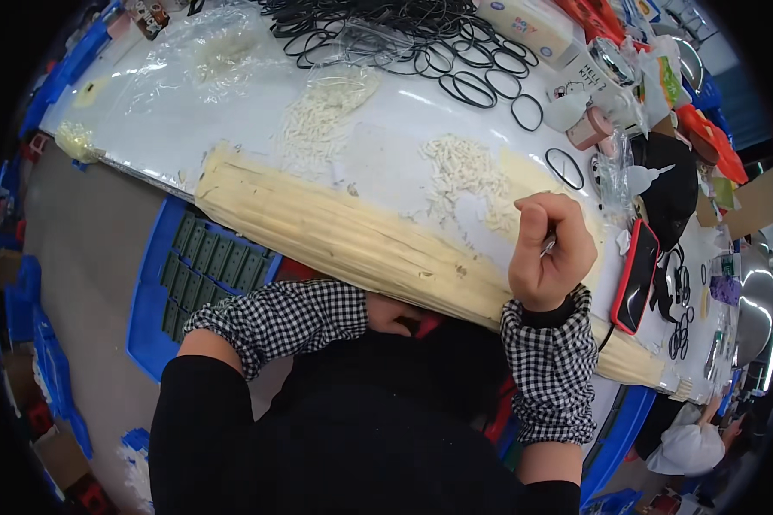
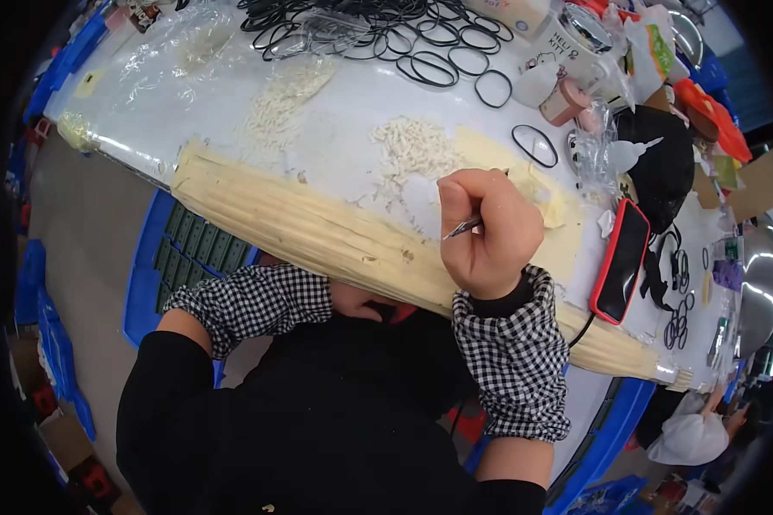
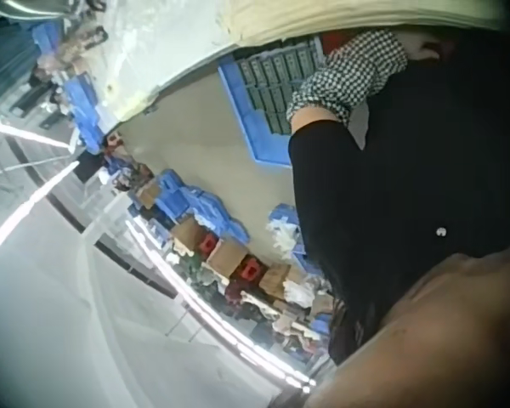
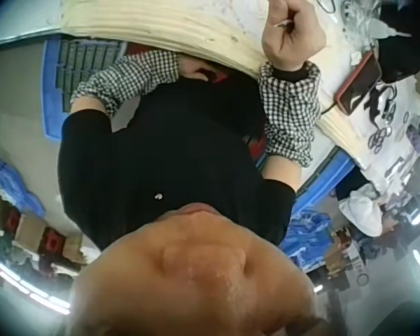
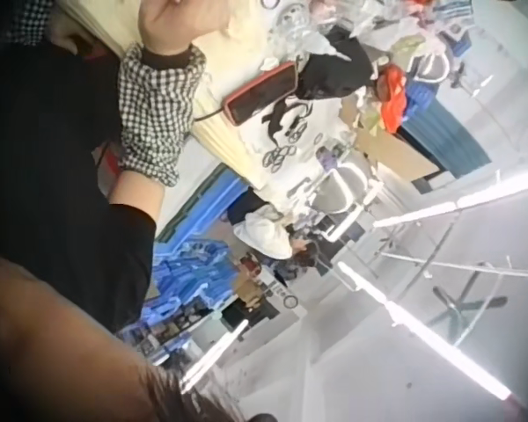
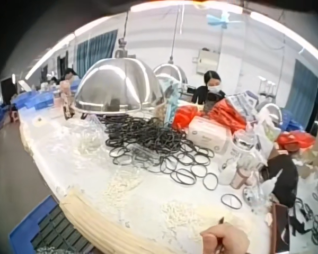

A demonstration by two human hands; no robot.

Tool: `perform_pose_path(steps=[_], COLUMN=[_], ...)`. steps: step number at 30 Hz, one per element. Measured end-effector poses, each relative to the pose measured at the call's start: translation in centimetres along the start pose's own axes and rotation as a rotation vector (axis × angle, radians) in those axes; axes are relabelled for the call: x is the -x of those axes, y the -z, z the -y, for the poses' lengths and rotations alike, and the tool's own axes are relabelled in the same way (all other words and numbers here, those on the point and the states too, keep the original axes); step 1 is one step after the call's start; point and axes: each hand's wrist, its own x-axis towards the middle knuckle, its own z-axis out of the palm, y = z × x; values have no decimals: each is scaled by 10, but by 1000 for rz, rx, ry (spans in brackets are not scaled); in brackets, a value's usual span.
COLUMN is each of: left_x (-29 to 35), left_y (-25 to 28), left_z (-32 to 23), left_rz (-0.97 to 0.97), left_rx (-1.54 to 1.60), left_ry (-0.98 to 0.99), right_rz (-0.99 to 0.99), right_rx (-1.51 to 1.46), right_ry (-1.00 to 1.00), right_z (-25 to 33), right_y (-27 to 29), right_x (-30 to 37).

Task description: Placing small white components into plastic bags using tweezers on a factory workbench.

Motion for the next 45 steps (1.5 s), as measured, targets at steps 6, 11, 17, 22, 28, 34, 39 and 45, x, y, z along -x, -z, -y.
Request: perform_pose_path(steps=[6, 11, 17, 22, 28, 34, 39, 45], left_x=[7, 41, 11, -11, -17, -19, -23, -52], left_y=[9, 105, 193, 185, 182, 175, 196, 215], left_z=[20, -19, -26, 1, -4, -4, -20, -22], left_rz=[-135, 543, -416, -494, -443, -535, -582, -487], left_rx=[-227, 555, 557, 263, 92, 64, 374, 1238], left_ry=[217, -41, 320, 307, 258, 170, 100, 196], right_rz=[-22, -29, -45, -39, -20, -25, 113, 144], right_rx=[-20, 15, 7, -4, 30, -113, -158, -117], right_ry=[-30, -50, -75, -87, -78, -245, -329, -253], right_z=[1, 1, 2, 2, 3, 10, 18, 26], right_y=[0, 4, 3, 4, 2, 2, 12, 21], right_x=[1, 3, 0, -2, 0, -6, -22, -42])
